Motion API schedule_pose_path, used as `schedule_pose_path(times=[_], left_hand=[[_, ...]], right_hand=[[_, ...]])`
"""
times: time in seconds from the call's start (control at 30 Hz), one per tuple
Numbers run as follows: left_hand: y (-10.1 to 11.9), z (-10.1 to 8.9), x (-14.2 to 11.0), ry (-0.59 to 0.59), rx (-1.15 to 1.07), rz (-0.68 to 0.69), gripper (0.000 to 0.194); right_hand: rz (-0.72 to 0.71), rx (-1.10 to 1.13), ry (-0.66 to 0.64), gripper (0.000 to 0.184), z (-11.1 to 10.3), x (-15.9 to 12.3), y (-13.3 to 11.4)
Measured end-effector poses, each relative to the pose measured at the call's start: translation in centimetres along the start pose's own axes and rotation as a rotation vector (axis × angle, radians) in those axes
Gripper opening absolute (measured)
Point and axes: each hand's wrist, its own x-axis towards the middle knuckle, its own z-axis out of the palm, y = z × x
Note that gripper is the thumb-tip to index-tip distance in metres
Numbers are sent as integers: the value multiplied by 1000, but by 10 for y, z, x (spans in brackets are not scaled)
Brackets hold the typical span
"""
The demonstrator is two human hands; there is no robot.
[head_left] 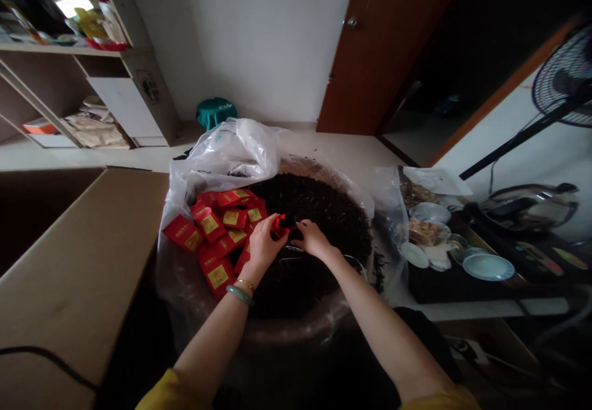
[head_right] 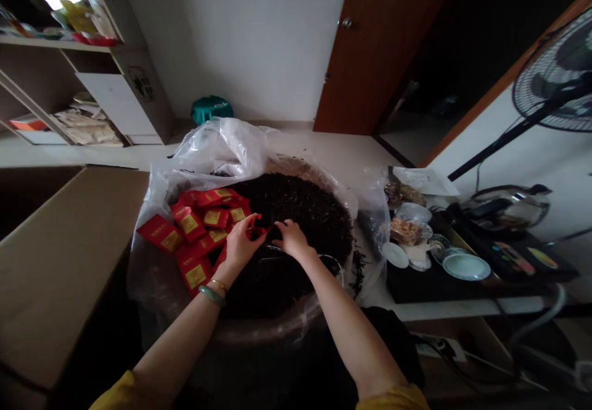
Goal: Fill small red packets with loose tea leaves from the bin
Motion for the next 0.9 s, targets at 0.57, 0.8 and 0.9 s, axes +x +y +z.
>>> schedule_pose_path(times=[0.57,0.8,0.9], left_hand=[[0,0,2,8,50,-77,49],[4,-1,3,-43,58,-136,51],[4,-2,2,-61,58,-142,52]], right_hand=[[72,486,258,19,-50,8,-2],[-51,764,309,27,-67,-3,-43],[-34,805,315,32,-62,-3,-46]])
